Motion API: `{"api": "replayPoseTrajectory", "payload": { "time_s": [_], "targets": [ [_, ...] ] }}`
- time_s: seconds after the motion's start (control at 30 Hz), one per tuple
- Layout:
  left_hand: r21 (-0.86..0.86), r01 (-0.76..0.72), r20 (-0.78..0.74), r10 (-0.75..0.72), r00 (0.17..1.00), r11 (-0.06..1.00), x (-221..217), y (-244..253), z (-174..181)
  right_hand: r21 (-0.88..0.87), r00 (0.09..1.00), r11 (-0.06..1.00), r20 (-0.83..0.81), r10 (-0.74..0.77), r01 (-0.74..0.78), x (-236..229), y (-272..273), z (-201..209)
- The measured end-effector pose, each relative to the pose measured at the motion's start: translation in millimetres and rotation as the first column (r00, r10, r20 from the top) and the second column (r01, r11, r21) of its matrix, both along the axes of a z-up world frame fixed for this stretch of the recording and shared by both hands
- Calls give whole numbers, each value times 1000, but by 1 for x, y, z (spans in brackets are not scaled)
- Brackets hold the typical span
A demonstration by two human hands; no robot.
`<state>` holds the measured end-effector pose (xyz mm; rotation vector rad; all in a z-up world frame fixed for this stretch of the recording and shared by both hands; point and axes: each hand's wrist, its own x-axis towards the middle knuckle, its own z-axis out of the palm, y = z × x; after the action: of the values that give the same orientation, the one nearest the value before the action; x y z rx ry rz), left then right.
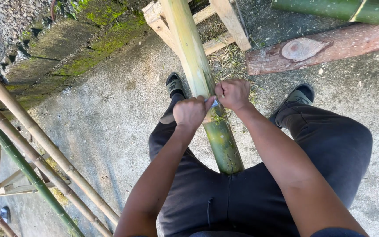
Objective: Shaving the surface of a bamboo stalk using a knife.
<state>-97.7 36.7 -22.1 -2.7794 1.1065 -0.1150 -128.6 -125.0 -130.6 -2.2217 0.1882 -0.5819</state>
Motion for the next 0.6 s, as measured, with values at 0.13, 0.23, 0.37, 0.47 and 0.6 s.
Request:
{"api": "replayPoseTrajectory", "payload": {
  "time_s": [0.13,0.23,0.37,0.47,0.6],
  "targets": [
    [-17,40,97,-38,995,999,-27,3,4,-64,1000,998,4,-14,14,-31,6,-2],
    [-39,54,81,-51,995,998,-28,3,2,-56,999,998,-41,-22,20,-36,4,8],
    [-8,24,34,-24,999,1000,-31,6,1,-23,989,1000,-146,6,-9,-38,9,9],
    [1,1,4,-1,1000,1000,-34,8,2,-51,986,998,-163,17,-26,-40,9,2],
    [-9,-12,13,12,1000,1000,-38,12,-2,-73,983,995,-177,47,-60,-42,7,11]
  ]
}}
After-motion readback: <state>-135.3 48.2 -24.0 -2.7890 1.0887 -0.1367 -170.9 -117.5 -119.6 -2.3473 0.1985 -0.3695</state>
